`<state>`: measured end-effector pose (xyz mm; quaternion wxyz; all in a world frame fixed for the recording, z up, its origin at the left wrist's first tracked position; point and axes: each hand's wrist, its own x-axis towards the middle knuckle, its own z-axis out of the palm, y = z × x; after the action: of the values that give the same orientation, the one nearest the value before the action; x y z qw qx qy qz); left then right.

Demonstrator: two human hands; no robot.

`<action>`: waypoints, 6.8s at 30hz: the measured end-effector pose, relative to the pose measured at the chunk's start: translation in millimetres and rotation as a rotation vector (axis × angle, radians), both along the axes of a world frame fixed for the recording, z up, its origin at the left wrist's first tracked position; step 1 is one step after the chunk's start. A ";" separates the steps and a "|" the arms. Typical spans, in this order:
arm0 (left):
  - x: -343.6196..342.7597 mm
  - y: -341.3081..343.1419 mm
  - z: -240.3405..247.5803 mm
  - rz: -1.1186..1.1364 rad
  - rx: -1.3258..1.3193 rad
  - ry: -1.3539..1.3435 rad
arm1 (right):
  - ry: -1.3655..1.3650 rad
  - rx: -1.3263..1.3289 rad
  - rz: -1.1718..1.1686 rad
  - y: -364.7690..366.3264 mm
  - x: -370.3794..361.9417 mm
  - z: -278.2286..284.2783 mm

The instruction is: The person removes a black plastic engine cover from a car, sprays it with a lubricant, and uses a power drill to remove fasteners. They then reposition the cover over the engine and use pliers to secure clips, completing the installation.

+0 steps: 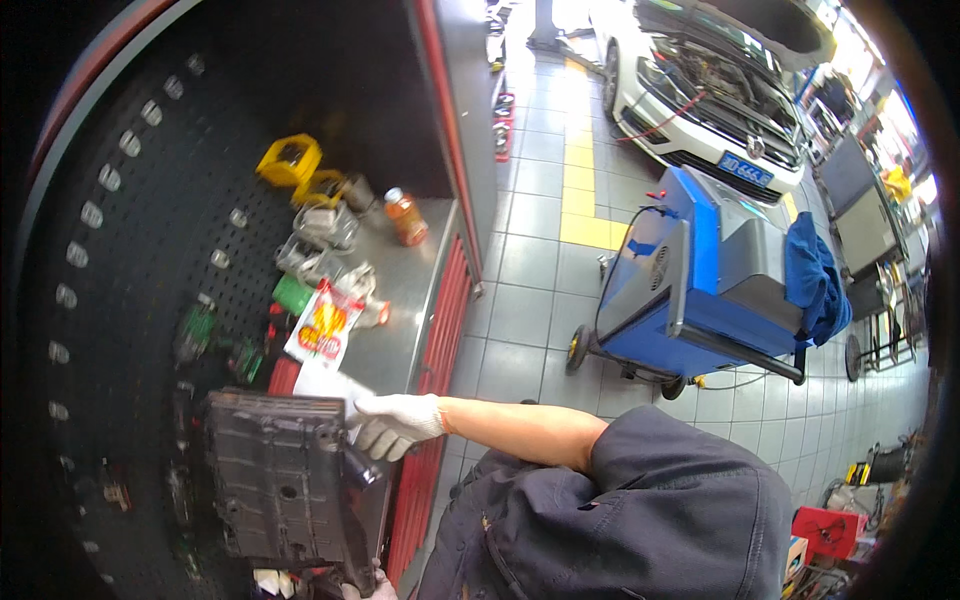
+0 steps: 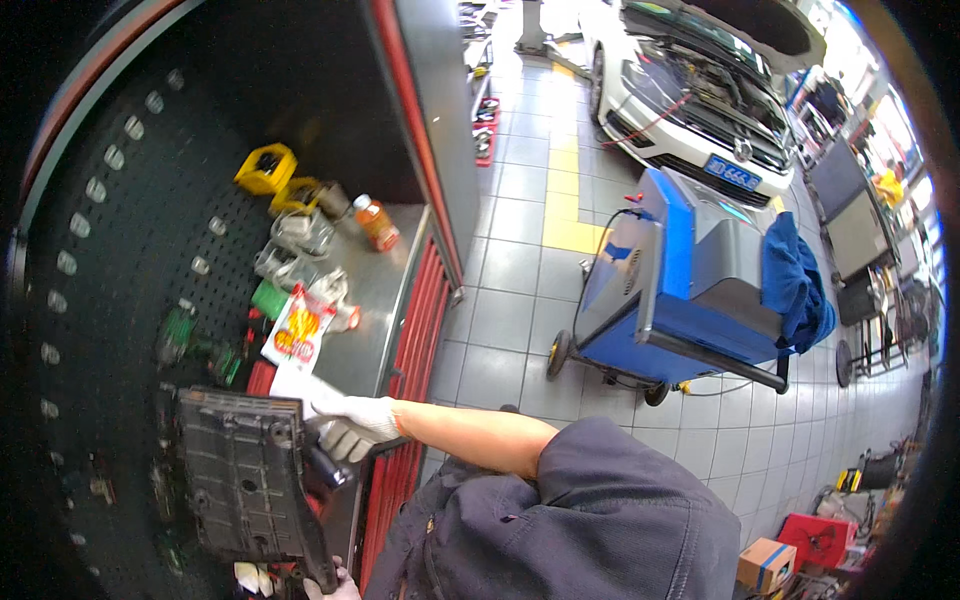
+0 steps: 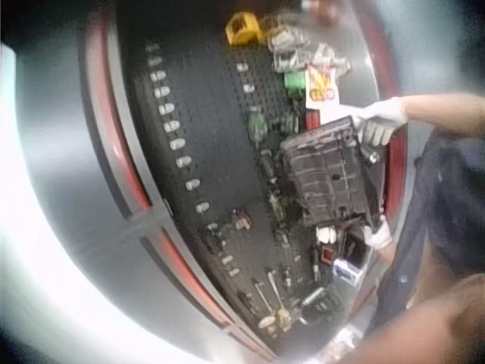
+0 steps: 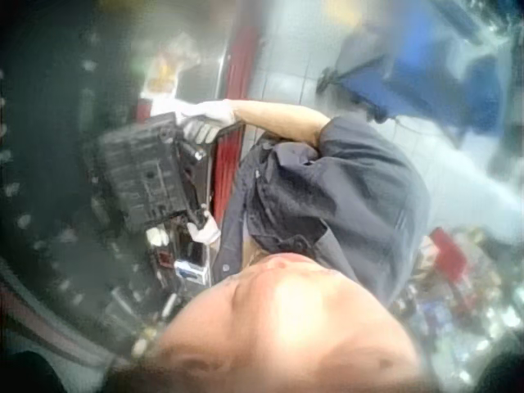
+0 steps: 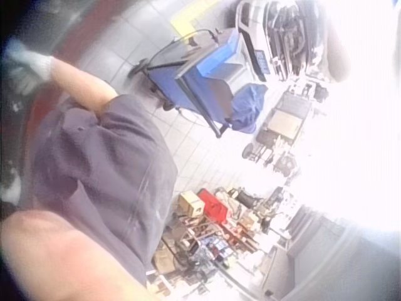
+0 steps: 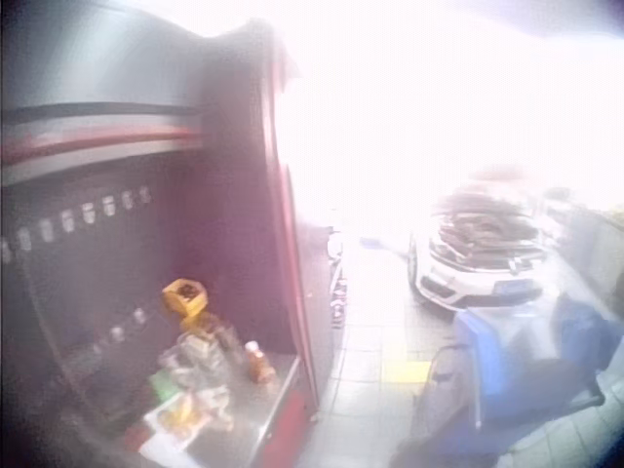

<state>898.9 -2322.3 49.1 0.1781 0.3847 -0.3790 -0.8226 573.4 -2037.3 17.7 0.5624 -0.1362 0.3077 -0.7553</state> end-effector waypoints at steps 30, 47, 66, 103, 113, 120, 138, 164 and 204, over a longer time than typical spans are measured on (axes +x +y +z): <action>-876.3 728.7 11.4 -1.391 -0.562 0.524 | -0.563 -0.358 -1.899 691.2 -372.6 -139.2; -1136.0 933.3 -92.4 -1.016 -0.176 -0.510 | -0.965 0.640 -1.528 1007.7 -739.5 -206.3; -1171.8 982.4 -149.4 -0.247 0.351 -0.753 | 0.016 1.164 -0.702 976.5 -1195.7 -262.8; -1046.8 1287.2 -145.7 0.690 -0.052 -0.216 | 0.127 0.303 -0.550 1197.0 -1209.4 -151.6; -1005.9 1287.1 -110.9 0.777 -0.491 -0.095 | -0.370 0.233 -0.175 1232.1 -1102.8 -81.9; -1002.8 1294.4 -89.6 0.611 -0.681 -0.266 | 1.344 0.093 0.140 1125.7 -1043.3 -4.6; -1030.3 1292.4 -97.9 0.441 -0.705 -0.463 | 1.598 0.414 0.351 1113.7 -1004.5 1.7; -1015.1 1273.7 -91.4 0.518 -0.630 -0.289 | 1.485 0.620 0.260 1204.9 -1074.6 -57.2; -1012.4 1265.8 -184.9 0.552 -0.086 -0.977 | 1.325 0.796 0.149 1164.2 -1068.5 -81.9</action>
<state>-113.5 -1056.5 -135.8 0.2061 0.7984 -0.3358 -0.4553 -495.1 -873.1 -64.2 0.3172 -0.3673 0.8179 -0.3090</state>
